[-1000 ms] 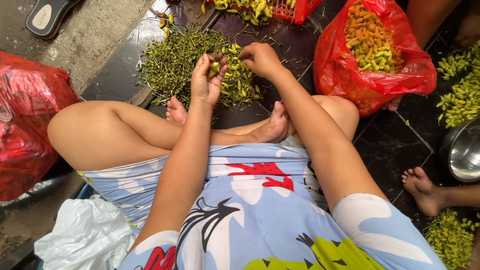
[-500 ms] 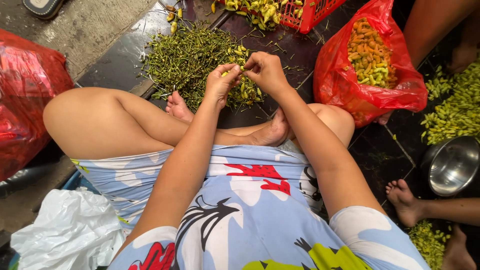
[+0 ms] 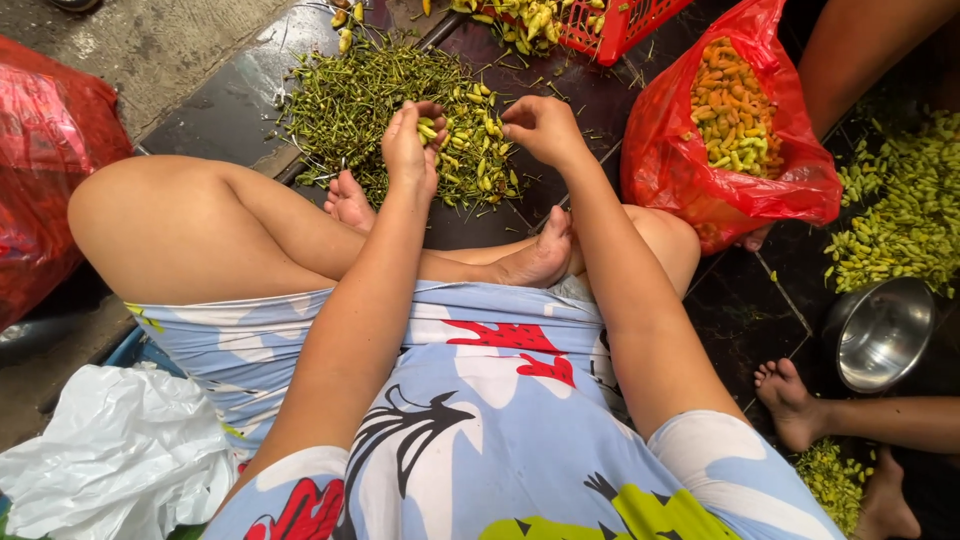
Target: Plucking small green buds from stems and sorting them into a plastic bag by hand.
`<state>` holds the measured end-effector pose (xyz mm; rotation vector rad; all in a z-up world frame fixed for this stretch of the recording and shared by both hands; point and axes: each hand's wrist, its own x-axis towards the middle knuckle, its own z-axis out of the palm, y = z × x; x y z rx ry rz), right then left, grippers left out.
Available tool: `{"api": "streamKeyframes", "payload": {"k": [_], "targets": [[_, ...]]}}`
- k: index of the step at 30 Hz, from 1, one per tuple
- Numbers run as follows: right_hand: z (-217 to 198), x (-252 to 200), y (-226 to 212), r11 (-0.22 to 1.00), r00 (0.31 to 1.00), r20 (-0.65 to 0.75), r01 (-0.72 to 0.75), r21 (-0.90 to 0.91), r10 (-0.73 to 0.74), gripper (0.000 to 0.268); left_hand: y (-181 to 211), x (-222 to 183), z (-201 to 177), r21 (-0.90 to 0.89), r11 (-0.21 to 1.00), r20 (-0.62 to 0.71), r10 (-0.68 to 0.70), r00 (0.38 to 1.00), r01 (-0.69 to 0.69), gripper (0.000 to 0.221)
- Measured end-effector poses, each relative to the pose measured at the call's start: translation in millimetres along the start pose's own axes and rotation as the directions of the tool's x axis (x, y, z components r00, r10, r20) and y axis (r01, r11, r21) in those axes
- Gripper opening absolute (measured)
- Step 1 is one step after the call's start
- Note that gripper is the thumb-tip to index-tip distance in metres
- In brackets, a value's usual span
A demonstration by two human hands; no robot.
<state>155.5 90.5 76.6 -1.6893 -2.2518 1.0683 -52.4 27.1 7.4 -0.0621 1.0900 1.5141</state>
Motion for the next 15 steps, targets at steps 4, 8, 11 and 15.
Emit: {"api": "streamKeyframes", "payload": {"k": [4, 8, 11, 15], "targets": [[16.2, 34.9, 13.7, 0.996, 0.999, -0.053, -0.011, -0.092, 0.006, 0.013, -1.1, 4.1, 1.6, -0.007, 1.000, -0.049, 0.019, 0.999, -0.019, 0.025], [39.3, 52.2, 5.6, 0.946, 0.969, 0.032, -0.232, -0.225, 0.245, 0.033, 7.4, -3.7, 4.5, 0.025, 0.998, -0.011, -0.051, 0.999, 0.052, 0.023], [41.6, 53.9, 8.8, 0.947, 0.974, 0.031, -0.211, -0.243, 0.225, 0.030, 9.1, 1.9, 2.9, 0.043, 0.997, 0.024, -0.068, 0.997, 0.066, 0.020], [15.3, 32.6, 2.1, 0.997, 0.998, -0.058, -0.029, -0.067, 0.025, 0.022, 16.9, -7.3, 14.6, 0.162, 0.980, 0.079, -0.129, 0.989, 0.115, 0.016]]}}
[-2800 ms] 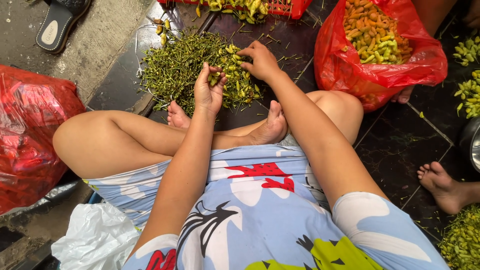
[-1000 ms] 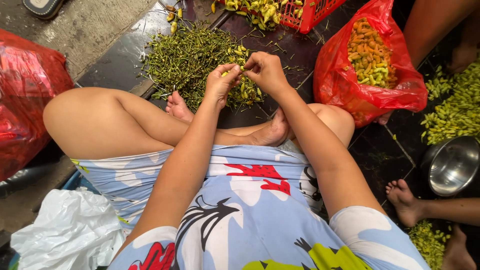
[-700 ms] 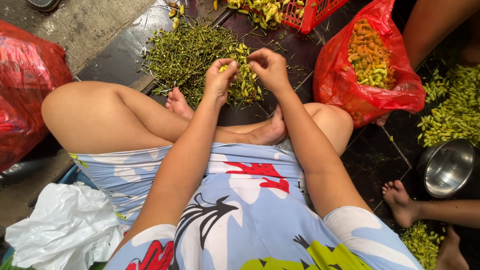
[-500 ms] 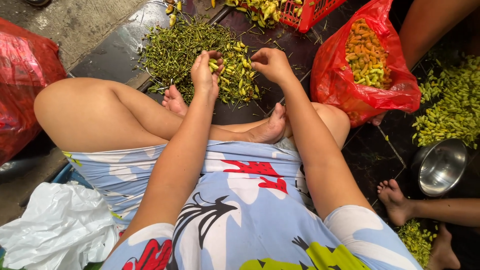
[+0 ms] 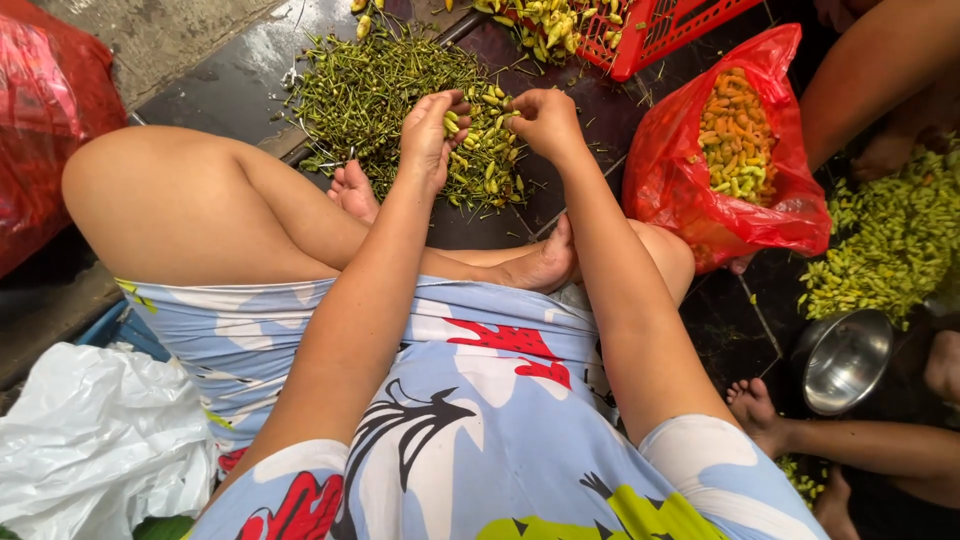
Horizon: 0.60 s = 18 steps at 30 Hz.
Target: Plucking small green buds from stems and sorting them into a plastic bag by hand.
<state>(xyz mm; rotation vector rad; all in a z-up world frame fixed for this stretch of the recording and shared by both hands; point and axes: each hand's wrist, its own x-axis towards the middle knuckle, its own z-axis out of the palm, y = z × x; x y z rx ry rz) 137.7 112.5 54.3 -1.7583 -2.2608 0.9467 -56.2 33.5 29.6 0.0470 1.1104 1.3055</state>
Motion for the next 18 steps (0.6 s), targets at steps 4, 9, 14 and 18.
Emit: {"api": "streamKeyframes", "payload": {"k": [4, 9, 14, 18], "targets": [[-12.9, -31.5, -45.3, 0.890, 0.999, 0.014, 0.040, 0.455, -0.052, 0.023, -4.6, -5.6, 7.6, 0.064, 0.997, 0.188, -0.051, 0.981, 0.040, 0.033], [-6.6, -41.5, -73.1, 0.813, 0.914, -0.311, 0.383, 0.439, -0.262, 0.004, 4.6, -10.5, 6.6, -0.038, 0.996, 0.257, 0.082, 0.963, -0.074, 0.023], [-1.8, -41.4, -72.7, 0.749, 0.939, -0.275, 0.333, 0.573, -0.208, 0.004, 5.2, -6.7, 2.6, -0.041, 0.992, 0.282, 0.127, 0.951, -0.120, 0.013], [-0.4, -54.7, -76.9, 0.752, 0.892, -0.306, 0.447, 0.485, -0.333, 0.017, -3.8, -2.1, 2.6, -0.057, 0.996, 0.204, 0.079, 0.976, -0.069, 0.013]]}}
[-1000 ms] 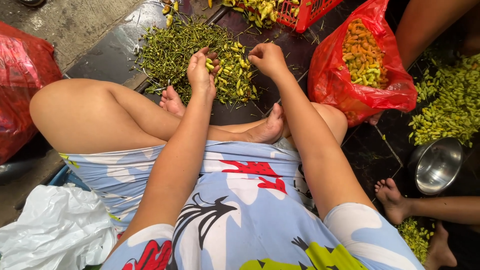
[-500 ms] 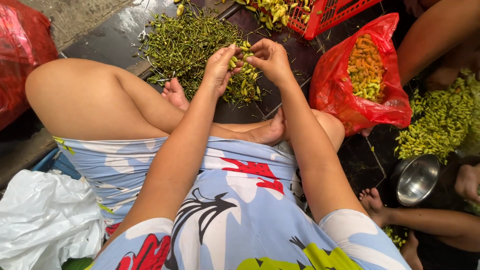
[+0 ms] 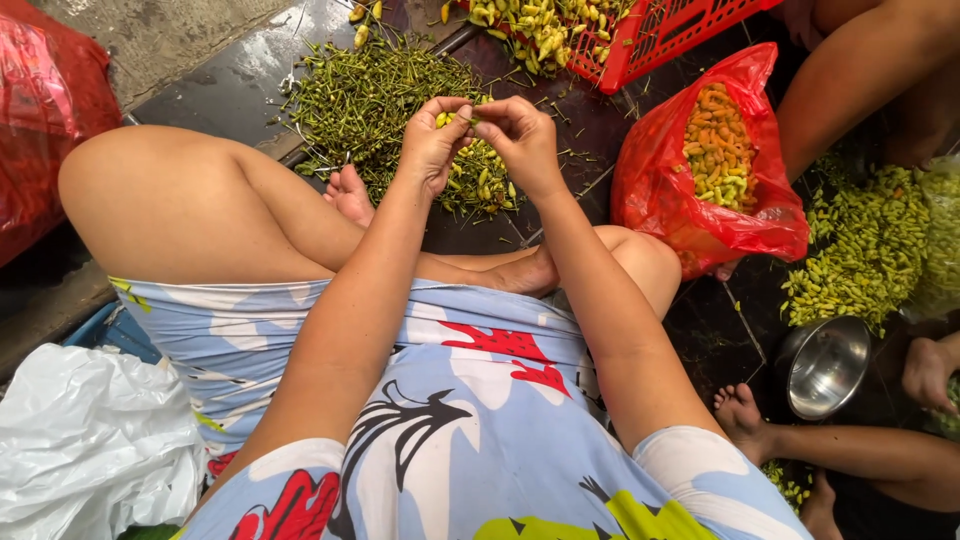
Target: Plucking small green buds from stems and sorting them into a plastic bag by hand.
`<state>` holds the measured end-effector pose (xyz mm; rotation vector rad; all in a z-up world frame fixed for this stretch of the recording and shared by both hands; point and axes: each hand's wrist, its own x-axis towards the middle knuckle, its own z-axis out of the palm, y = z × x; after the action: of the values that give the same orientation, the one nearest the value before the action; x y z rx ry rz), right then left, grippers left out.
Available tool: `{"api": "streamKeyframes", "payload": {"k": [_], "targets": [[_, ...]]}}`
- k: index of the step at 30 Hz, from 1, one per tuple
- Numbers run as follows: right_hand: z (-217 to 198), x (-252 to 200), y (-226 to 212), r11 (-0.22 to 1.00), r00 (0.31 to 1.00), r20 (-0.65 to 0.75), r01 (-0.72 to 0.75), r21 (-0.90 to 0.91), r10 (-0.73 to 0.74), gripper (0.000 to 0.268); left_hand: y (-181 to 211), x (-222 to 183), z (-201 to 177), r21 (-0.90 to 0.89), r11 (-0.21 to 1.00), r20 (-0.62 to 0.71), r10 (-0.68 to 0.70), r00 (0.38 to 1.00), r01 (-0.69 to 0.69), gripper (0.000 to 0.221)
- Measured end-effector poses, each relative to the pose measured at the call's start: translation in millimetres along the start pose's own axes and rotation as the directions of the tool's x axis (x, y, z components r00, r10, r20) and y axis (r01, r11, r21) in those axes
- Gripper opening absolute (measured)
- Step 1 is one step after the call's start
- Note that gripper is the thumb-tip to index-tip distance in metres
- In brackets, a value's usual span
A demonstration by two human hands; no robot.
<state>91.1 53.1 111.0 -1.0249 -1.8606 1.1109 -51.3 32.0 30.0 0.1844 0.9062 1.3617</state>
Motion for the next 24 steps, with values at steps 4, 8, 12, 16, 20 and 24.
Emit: {"api": "streamKeyframes", "payload": {"k": [4, 8, 12, 16, 20, 24], "targets": [[5.2, -9.5, -9.6, 0.975, 0.994, 0.021, 0.114, -0.192, -0.112, 0.029, -5.6, 4.4, -3.6, -0.001, 1.000, -0.056, 0.007, 0.998, -0.007, 0.012], [11.9, -9.1, -23.4, 0.943, 0.986, -0.044, 0.139, -0.302, -0.160, 0.004, -6.7, 1.7, -3.7, 0.127, 0.992, -0.057, 0.023, 0.998, -0.016, 0.012], [11.1, -6.3, -9.8, 0.987, 0.989, -0.149, -0.047, -0.155, 0.024, 0.004, -12.4, 2.9, -1.4, 0.108, 0.993, -0.036, -0.053, 0.998, 0.056, 0.015], [5.4, -7.5, 5.7, 0.964, 0.982, -0.051, -0.166, 0.206, 0.180, 0.009, -5.8, -6.8, 4.6, 0.071, 0.991, 0.072, -0.118, 0.990, 0.113, 0.017], [3.0, -8.5, 11.1, 0.983, 0.990, -0.100, -0.077, 0.166, 0.094, 0.010, -3.5, -11.0, 9.8, 0.079, 0.981, 0.095, -0.184, 0.978, 0.177, 0.027], [5.2, -5.7, -5.6, 0.996, 0.980, -0.185, 0.058, -0.072, -0.070, 0.009, -9.9, -3.0, 3.4, -0.034, 0.993, 0.165, -0.109, 0.980, 0.116, 0.008]]}}
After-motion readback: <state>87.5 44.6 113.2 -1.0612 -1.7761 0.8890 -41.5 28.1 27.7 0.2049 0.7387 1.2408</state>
